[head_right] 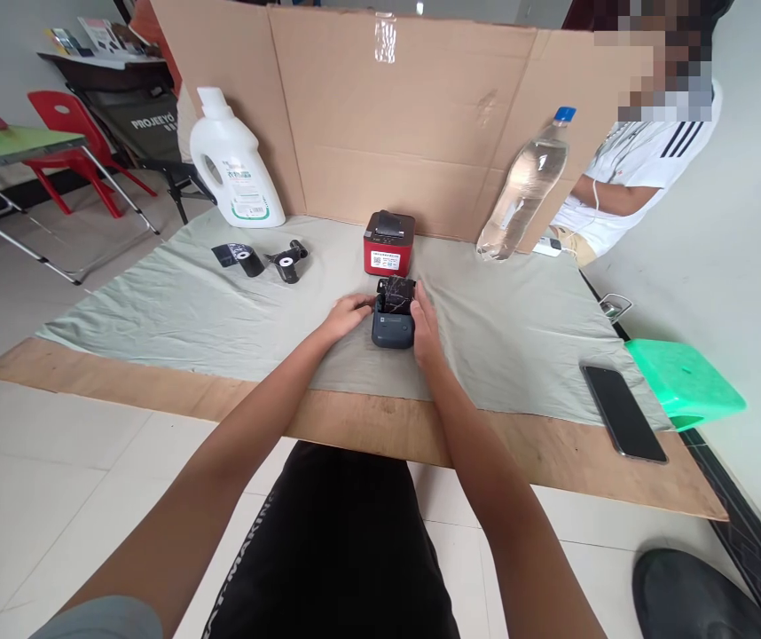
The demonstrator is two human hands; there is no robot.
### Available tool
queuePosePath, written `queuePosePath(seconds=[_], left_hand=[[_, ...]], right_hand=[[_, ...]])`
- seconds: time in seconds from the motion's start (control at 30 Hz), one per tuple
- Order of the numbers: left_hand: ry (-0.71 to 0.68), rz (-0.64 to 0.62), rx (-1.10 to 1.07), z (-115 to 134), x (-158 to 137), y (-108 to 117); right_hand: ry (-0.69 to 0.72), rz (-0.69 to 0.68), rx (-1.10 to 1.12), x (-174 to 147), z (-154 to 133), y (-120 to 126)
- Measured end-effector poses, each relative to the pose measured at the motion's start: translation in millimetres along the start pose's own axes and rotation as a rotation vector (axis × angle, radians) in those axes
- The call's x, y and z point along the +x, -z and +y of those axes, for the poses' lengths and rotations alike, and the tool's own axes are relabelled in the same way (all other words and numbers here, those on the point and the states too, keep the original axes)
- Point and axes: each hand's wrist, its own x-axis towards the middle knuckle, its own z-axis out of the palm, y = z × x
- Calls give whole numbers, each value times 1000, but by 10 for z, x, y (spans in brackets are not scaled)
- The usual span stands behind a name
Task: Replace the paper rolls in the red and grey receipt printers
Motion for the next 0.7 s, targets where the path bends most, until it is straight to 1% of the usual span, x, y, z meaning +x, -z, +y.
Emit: queuePosePath(seconds=[0.1, 0.13, 0.17, 0.23, 0.3, 0.33, 0.4, 0.53, 0.7], left_hand=[[-30, -29, 50, -35, 1, -5], [-46, -30, 59, -49, 0, -8], [-68, -18, 57, -61, -3, -12], [-146, 47, 32, -76, -14, -18], [-263, 105, 25, -73, -36, -22], [-321, 111, 36, -66, -50, -23], [-410, 83, 72, -43, -80, -25], [-525, 11, 102, -7, -119, -41], [-638, -1, 87, -27, -108, -70]], right_hand=[[-4, -2, 283, 19, 32, -29], [-2, -6, 342, 21, 35, -33], [0, -10, 383, 23, 37, -36], [7, -18, 429, 29, 41, -36], [14, -32, 449, 42, 50, -35], [18, -42, 452, 49, 57, -35], [28, -53, 447, 63, 68, -34], [32, -51, 423, 76, 79, -24], [16, -34, 351, 70, 80, 0]])
